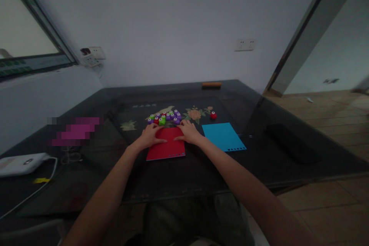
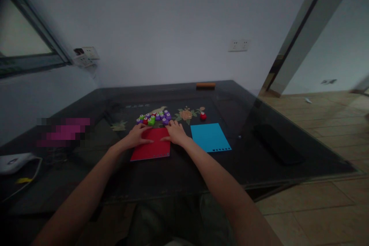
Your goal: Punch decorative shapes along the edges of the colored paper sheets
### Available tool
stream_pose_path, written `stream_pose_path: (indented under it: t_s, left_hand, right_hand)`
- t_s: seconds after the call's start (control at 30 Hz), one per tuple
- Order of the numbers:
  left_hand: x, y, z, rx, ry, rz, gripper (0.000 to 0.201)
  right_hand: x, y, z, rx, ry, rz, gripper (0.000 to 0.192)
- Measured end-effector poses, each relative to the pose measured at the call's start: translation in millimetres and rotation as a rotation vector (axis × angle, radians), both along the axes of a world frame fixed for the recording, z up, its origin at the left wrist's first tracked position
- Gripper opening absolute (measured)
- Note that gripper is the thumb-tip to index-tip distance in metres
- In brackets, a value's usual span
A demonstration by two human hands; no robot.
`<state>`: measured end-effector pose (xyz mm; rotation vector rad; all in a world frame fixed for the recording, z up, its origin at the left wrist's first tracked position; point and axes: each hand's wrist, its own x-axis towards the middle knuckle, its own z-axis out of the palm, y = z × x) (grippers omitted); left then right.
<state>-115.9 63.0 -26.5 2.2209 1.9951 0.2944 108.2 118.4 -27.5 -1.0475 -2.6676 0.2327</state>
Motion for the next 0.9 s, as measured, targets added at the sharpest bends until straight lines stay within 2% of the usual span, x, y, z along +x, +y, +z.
stream_pose_path:
  t_s: [0.27, 0.47, 0.6, 0.9]
  left_hand:
    - [-0.8, -0.2, -0.9, 0.030, -0.008, -0.022, 0.076]
    - [-2.6, 2.5, -4.2, 0.125, 0.008, -0.084, 0.063]
    - [-2.9, 5.3, -7.4, 0.137, 0.013, -0.063, 0.055]
    - [-3.5, 7.3, -11.4, 0.160, 0.041, -0.058, 0.052]
  right_hand:
    - [-0.1, -0.7, -0.9, -0.017, 0.028, -0.018, 0.072]
    - [0.0, -1.0, -0.8, -0.020, 0.033, -0.012, 0.069]
    - [-0.4, -0.8, -1.9, -0.036, 0.052, -0.031, 0.068]
    - [-1.4, 3.4, -6.1, -0.035, 0.032, -0.008, 0.070]
